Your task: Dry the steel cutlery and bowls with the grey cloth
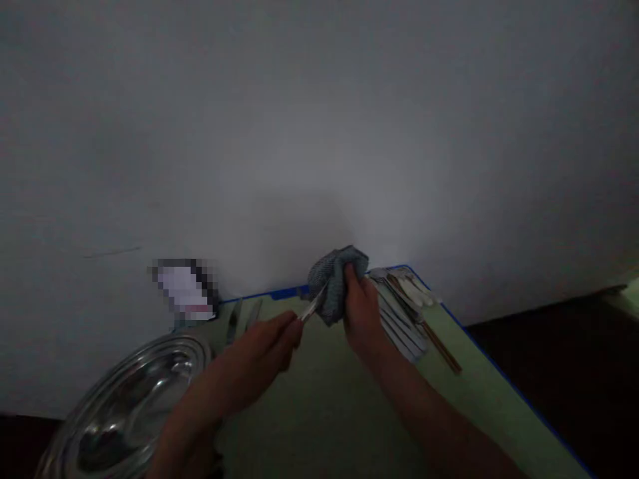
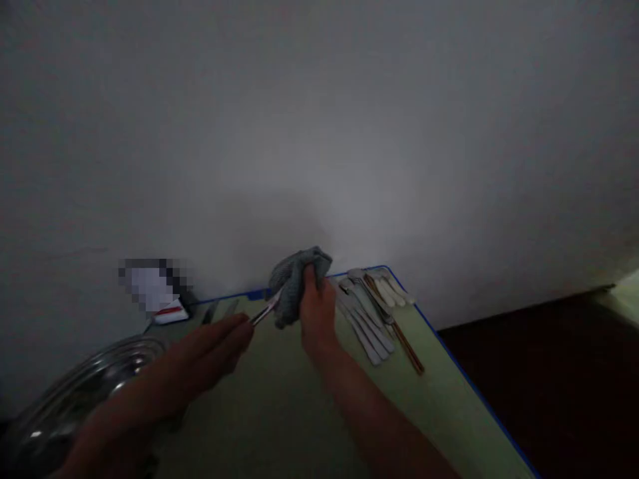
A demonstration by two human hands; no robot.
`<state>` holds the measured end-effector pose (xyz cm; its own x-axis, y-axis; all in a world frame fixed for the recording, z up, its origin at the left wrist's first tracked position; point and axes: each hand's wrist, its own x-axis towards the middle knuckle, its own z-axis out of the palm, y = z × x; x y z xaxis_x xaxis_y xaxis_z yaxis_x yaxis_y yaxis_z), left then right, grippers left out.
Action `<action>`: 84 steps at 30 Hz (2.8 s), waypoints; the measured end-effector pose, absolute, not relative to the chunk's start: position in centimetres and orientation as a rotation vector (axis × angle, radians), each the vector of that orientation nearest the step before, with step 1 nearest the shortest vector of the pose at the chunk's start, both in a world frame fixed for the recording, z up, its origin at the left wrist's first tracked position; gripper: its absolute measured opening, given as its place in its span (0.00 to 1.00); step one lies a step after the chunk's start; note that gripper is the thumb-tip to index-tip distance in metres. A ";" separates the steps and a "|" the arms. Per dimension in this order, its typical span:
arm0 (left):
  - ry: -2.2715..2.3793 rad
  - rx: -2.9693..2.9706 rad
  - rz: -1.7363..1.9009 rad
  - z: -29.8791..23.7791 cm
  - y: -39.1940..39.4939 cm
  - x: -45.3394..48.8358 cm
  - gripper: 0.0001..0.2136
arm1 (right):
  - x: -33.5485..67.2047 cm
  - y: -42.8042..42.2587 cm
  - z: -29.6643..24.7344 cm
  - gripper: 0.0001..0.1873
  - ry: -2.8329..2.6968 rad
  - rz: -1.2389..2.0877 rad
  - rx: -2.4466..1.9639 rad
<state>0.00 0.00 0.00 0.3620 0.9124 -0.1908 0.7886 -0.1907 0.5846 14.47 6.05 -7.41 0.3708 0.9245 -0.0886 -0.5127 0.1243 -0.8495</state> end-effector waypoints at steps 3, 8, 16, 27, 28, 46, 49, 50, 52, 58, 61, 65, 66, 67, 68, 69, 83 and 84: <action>1.434 2.016 0.192 0.3 -0.7 -1.2 0.17 | 16.8 7.3 -6.9 0.17 -0.429 1.062 -0.857; 1.455 2.054 0.198 0.3 -0.9 -1.0 0.17 | 17.8 7.4 -6.2 0.14 -0.358 0.984 -0.816; 1.472 2.015 0.284 -0.1 -0.4 -1.1 0.17 | 17.8 7.7 -5.7 0.13 -0.194 1.114 -0.635; 1.476 1.666 0.812 -1.5 0.8 -3.5 0.18 | 17.3 6.2 -4.4 0.17 -0.304 1.520 -0.290; 1.476 1.684 0.804 -1.4 0.7 -3.0 0.18 | 16.8 5.8 -4.2 0.17 -0.306 1.567 -0.272; 1.453 2.137 0.398 -1.1 -0.4 1.1 0.17 | 16.3 6.8 -6.6 0.15 -0.353 1.179 -0.761; 1.477 2.169 0.393 -0.8 -0.9 1.2 0.17 | 17.4 7.4 -6.2 0.13 -0.319 1.135 -0.698; 1.484 2.184 0.399 -0.8 -1.0 1.4 0.17 | 17.5 7.4 -6.1 0.13 -0.311 1.125 -0.693; 1.489 2.203 0.405 -1.1 -0.8 1.6 0.17 | 17.0 7.0 -6.1 0.14 -0.320 1.116 -0.722; 1.542 2.140 0.475 -2.7 0.9 2.5 0.11 | 12.9 4.3 -7.2 0.18 -0.572 1.287 -0.826; 1.512 2.137 0.494 -2.7 1.1 2.3 0.11 | 12.5 4.1 -7.3 0.18 -0.623 1.326 -0.841; 1.479 2.187 0.449 -1.8 0.1 1.9 0.13 | 14.7 5.5 -6.4 0.18 -0.516 1.251 -0.820; 1.477 2.190 0.430 -1.5 -0.2 1.8 0.15 | 15.4 6.0 -6.1 0.17 -0.476 1.229 -0.795; 1.474 2.191 0.423 -1.3 -0.6 1.7 0.16 | 16.1 6.3 -5.9 0.16 -0.437 1.207 -0.759; 1.470 2.192 0.427 -1.1 -1.0 1.7 0.16 | 16.8 6.7 -5.7 0.15 -0.414 1.199 -0.721; 1.456 2.192 0.438 -0.9 -1.3 1.6 0.16 | 17.3 6.9 -5.5 0.15 -0.401 1.195 -0.684; 1.080 1.921 0.223 -0.6 -1.5 -0.2 0.15 | 18.1 6.6 -4.9 0.11 -0.454 1.368 -0.424; 1.116 1.951 0.242 -0.8 -1.2 0.0 0.15 | 17.8 6.5 -4.8 0.11 -0.452 1.372 -0.442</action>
<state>-0.04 -1.21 -0.80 0.5823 0.7798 -0.2297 0.6147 -0.2374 0.7522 17.81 6.50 -4.85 0.1409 0.9888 0.0494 -0.8241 0.1448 -0.5476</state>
